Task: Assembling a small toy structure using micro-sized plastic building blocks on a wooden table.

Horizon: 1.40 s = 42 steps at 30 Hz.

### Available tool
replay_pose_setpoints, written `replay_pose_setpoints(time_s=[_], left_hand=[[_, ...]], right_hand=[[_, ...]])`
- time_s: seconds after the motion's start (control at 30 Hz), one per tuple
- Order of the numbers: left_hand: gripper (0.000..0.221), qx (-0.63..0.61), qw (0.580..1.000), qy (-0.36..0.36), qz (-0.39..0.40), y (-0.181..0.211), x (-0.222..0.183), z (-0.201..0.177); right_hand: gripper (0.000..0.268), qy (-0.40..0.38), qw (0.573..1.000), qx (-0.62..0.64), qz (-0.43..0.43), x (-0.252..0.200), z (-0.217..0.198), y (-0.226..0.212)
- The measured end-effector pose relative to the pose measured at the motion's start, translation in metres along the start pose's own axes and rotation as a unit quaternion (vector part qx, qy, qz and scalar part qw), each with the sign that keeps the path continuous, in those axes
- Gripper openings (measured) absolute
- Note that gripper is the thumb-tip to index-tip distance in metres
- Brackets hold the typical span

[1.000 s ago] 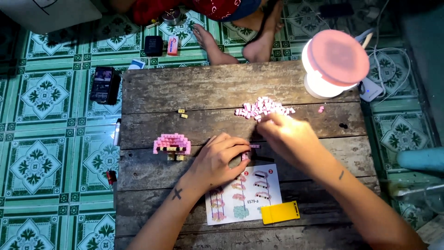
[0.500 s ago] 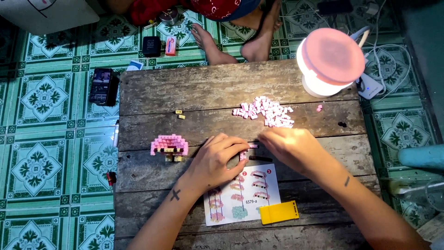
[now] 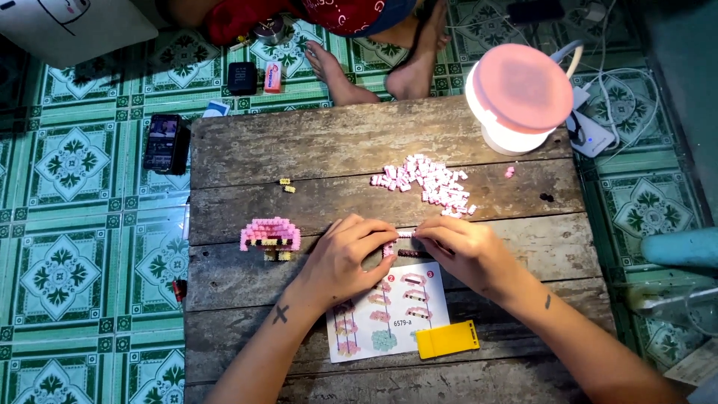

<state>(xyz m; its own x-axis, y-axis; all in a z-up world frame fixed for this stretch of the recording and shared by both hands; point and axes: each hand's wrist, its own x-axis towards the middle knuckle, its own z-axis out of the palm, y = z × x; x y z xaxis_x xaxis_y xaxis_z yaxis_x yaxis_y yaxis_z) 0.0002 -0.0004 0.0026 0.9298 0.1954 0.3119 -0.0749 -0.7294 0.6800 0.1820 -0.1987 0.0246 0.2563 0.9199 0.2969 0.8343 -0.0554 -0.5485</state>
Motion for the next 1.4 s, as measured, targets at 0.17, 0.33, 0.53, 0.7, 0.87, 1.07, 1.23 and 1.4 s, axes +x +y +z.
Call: replay_pose_setpoints(time_s=[0.17,0.33,0.53,0.7,0.87,1.07,1.23,1.4], left_hand=[[0.026,0.002,1.000,0.002,0.000,-0.004,-0.002,0.003],[0.026,0.006,1.000,-0.005,-0.001,0.000,0.000,-0.001],[0.025,0.001,1.000,0.012,0.004,0.001,0.000,0.000],[0.026,-0.012,0.999,0.031,0.018,0.000,0.000,0.001],[0.025,-0.006,1.000,0.006,0.002,0.005,0.002,-0.003],[0.027,-0.012,1.000,-0.008,-0.014,0.003,0.005,-0.006],[0.023,-0.029,0.998,-0.008,-0.055,0.016,0.015,-0.013],[0.019,0.011,0.998,-0.014,-0.066,0.030,0.023,-0.013]], right_hand=[[0.014,0.000,1.000,0.025,0.017,0.004,0.001,-0.003],[0.013,-0.004,1.000,0.017,0.021,0.002,0.003,-0.002],[0.014,-0.018,1.000,-0.017,0.003,-0.002,0.008,0.004],[0.017,-0.061,0.986,-0.142,-0.064,0.003,0.006,0.000],[0.009,-0.060,0.987,-0.145,-0.027,0.020,-0.012,0.005],[0.004,-0.018,0.972,-0.234,-0.004,0.053,-0.031,0.004],[0.004,-0.028,0.973,-0.227,0.005,0.052,-0.023,0.013],[0.010,0.008,0.995,-0.088,-0.045,0.043,-0.024,0.022]])
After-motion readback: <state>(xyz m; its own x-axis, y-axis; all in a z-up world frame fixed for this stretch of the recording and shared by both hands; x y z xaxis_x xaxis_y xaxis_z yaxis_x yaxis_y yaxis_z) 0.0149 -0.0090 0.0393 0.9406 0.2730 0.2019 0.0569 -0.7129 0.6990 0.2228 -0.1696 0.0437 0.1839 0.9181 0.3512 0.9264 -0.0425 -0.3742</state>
